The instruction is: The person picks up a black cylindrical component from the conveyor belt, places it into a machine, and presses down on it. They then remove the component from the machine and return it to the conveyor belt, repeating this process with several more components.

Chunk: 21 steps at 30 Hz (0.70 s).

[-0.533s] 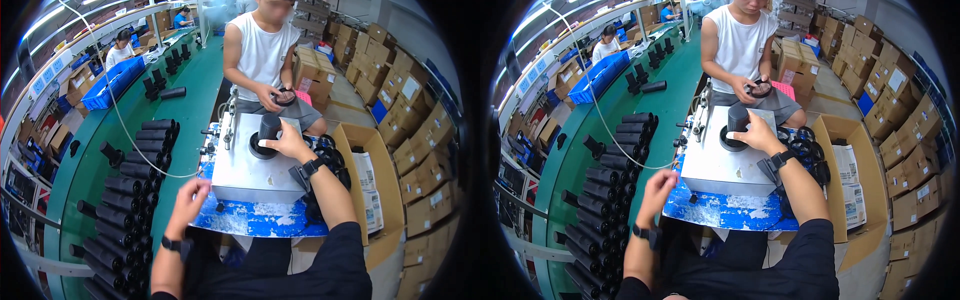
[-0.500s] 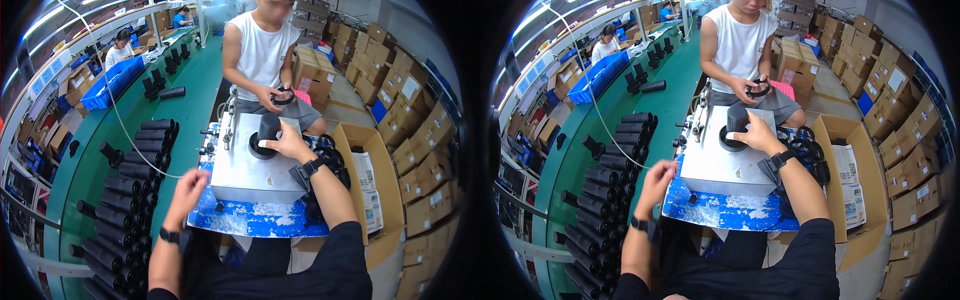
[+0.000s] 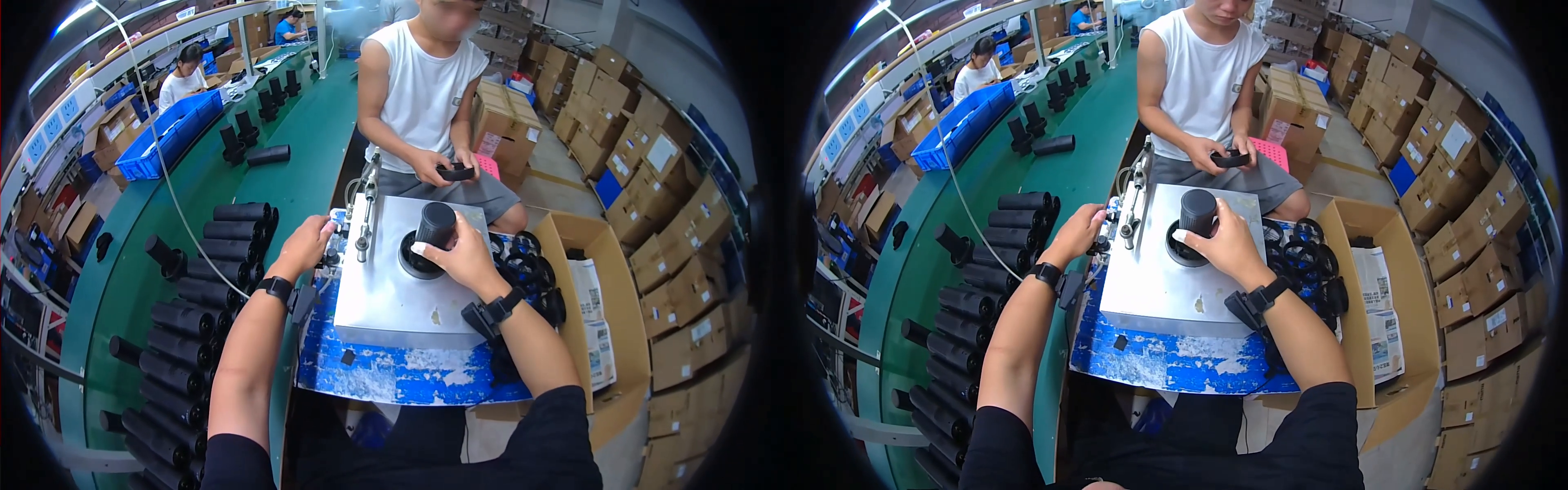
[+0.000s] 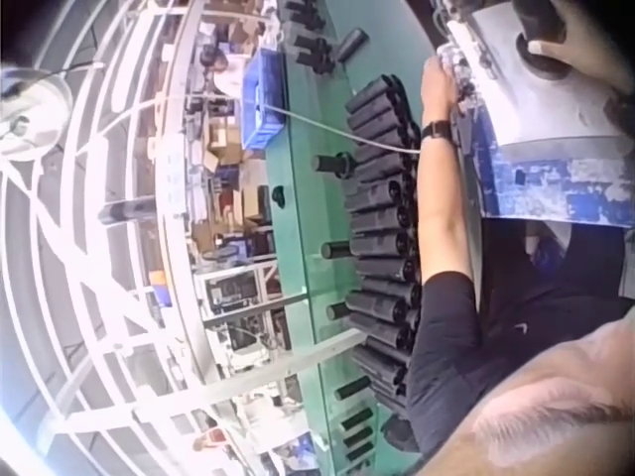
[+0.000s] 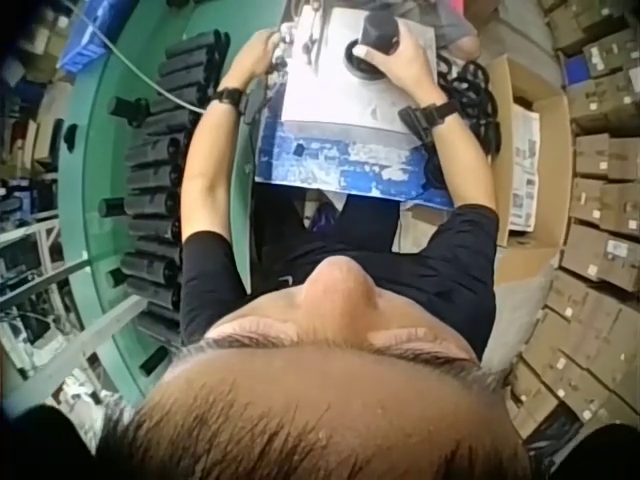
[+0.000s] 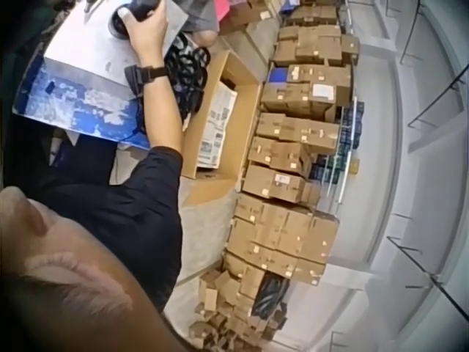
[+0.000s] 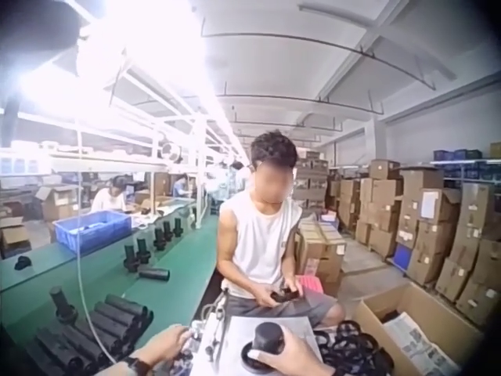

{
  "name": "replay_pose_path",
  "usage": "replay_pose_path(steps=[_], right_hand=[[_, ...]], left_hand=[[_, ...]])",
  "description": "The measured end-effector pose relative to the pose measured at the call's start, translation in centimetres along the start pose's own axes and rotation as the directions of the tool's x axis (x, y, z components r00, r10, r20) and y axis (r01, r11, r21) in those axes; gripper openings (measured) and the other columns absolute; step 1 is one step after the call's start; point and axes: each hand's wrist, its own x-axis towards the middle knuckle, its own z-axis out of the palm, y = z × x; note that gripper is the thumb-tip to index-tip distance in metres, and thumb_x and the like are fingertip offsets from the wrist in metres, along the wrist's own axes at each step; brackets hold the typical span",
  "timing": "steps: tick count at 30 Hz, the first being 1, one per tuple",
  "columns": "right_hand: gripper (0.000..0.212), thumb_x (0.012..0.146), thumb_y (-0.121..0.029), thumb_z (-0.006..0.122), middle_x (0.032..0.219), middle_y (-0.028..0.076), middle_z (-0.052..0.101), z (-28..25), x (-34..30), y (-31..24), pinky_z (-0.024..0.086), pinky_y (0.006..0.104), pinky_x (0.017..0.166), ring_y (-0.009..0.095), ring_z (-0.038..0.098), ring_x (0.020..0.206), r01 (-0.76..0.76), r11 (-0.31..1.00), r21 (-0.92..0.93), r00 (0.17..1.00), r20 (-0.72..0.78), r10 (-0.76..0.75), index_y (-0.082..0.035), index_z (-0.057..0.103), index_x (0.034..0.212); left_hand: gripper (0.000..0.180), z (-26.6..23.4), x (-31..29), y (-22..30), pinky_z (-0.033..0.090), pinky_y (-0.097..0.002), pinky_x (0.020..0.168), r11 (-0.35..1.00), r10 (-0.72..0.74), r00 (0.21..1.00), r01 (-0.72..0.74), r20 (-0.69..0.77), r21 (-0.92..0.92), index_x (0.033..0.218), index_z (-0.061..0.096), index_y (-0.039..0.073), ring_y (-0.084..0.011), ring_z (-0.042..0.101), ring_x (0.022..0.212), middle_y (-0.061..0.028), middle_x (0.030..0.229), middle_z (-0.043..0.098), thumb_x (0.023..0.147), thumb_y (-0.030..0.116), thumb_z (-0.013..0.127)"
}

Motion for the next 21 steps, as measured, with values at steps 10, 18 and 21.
replay_pose_path(steps=[10, 18, 21], right_hand=[[0.065, 0.078, -0.034, 0.092, 0.093, 0.005, 0.071, 1.1, -0.2, -1.0, 0.054, 0.0287, 0.07, 0.012, 0.064, 0.075, -0.014, 0.995, 0.094, 0.999, 0.04, 0.01, -0.001, 0.061, 0.125], [0.037, 0.1, -0.029, 0.065, 0.114, 0.007, 0.067, -9.4, 4.5, -5.9, 0.054, 0.0335, 0.091, 0.018, 0.066, 0.106, 0.389, 0.891, 0.236, 0.793, -0.579, -0.192, -0.005, 0.06, 0.128], [0.059, 0.1, -0.045, 0.062, 0.111, 0.01, 0.066, -14.8, 1.8, -19.4, 0.055, 0.0362, 0.089, 0.021, 0.067, 0.098, 0.676, 0.502, 0.539, 0.694, -0.695, -0.188, 0.001, 0.051, 0.135]], left_hand=[[0.05, -3.9, -2.6, 1.4, 0.05, -0.0369, 0.092, 0.941, -0.244, 0.969, 0.228, -0.033, -0.249, 0.147, 0.051, 0.002, -0.0287, 0.063, 0.104, -0.0183, 0.132, 0.066, 0.113, 0.037, 0.043], [0.032, -7.9, -27.0, 15.0, 0.047, -0.0232, 0.067, 0.559, -0.477, 0.872, 0.201, -0.114, -0.805, 0.132, 0.059, 0.003, -0.0079, 0.055, 0.076, -0.0071, 0.113, 0.068, 0.104, 0.017, 0.062], [0.029, -7.9, -38.8, 16.2, 0.047, -0.0225, 0.07, 0.468, -0.652, 0.759, 0.399, -0.003, -0.788, 0.128, 0.062, 0.003, -0.0074, 0.058, 0.079, -0.0057, 0.104, 0.07, 0.101, 0.011, 0.066]])
